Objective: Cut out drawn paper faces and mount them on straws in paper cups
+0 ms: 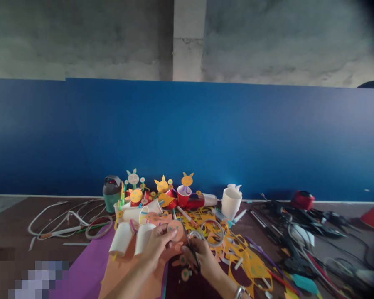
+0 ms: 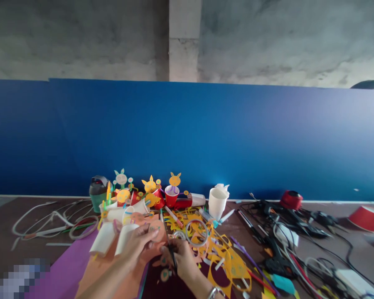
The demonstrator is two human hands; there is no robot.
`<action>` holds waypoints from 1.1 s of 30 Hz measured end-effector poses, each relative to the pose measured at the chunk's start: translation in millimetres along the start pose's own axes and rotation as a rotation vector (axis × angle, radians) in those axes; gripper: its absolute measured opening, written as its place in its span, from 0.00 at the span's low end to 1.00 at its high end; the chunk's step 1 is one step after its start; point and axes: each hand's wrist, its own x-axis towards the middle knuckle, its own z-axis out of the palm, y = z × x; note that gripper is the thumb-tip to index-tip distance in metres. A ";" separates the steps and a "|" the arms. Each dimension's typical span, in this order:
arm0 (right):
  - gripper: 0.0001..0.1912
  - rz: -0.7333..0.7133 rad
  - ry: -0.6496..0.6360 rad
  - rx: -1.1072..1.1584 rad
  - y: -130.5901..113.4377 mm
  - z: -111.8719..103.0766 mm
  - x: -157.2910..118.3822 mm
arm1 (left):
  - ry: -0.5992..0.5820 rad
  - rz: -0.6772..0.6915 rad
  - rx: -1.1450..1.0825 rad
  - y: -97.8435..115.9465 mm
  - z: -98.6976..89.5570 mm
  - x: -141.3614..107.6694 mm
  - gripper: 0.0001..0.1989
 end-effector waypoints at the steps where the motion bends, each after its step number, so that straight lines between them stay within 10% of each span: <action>1: 0.24 0.004 -0.001 -0.007 0.3 -0.6 1.0 | 0.004 0.017 -0.005 0.2 2.1 -0.9 0.15; 6: 0.24 -0.020 0.123 -0.092 -13.7 -16.7 5.2 | 0.020 0.087 -0.066 9.3 11.7 -4.1 0.14; 15: 0.11 -0.020 0.296 -1.254 -55.4 -50.4 -3.2 | -0.132 0.025 0.214 2.2 -7.2 -42.9 0.08; 21: 0.14 0.068 0.352 -1.251 -41.3 -53.3 4.0 | -0.269 0.159 0.590 -31.9 -6.1 -72.4 0.16; 33: 0.14 0.099 0.337 -1.044 -36.5 -71.3 12.4 | -0.407 0.489 1.115 -30.4 -15.2 -70.7 0.21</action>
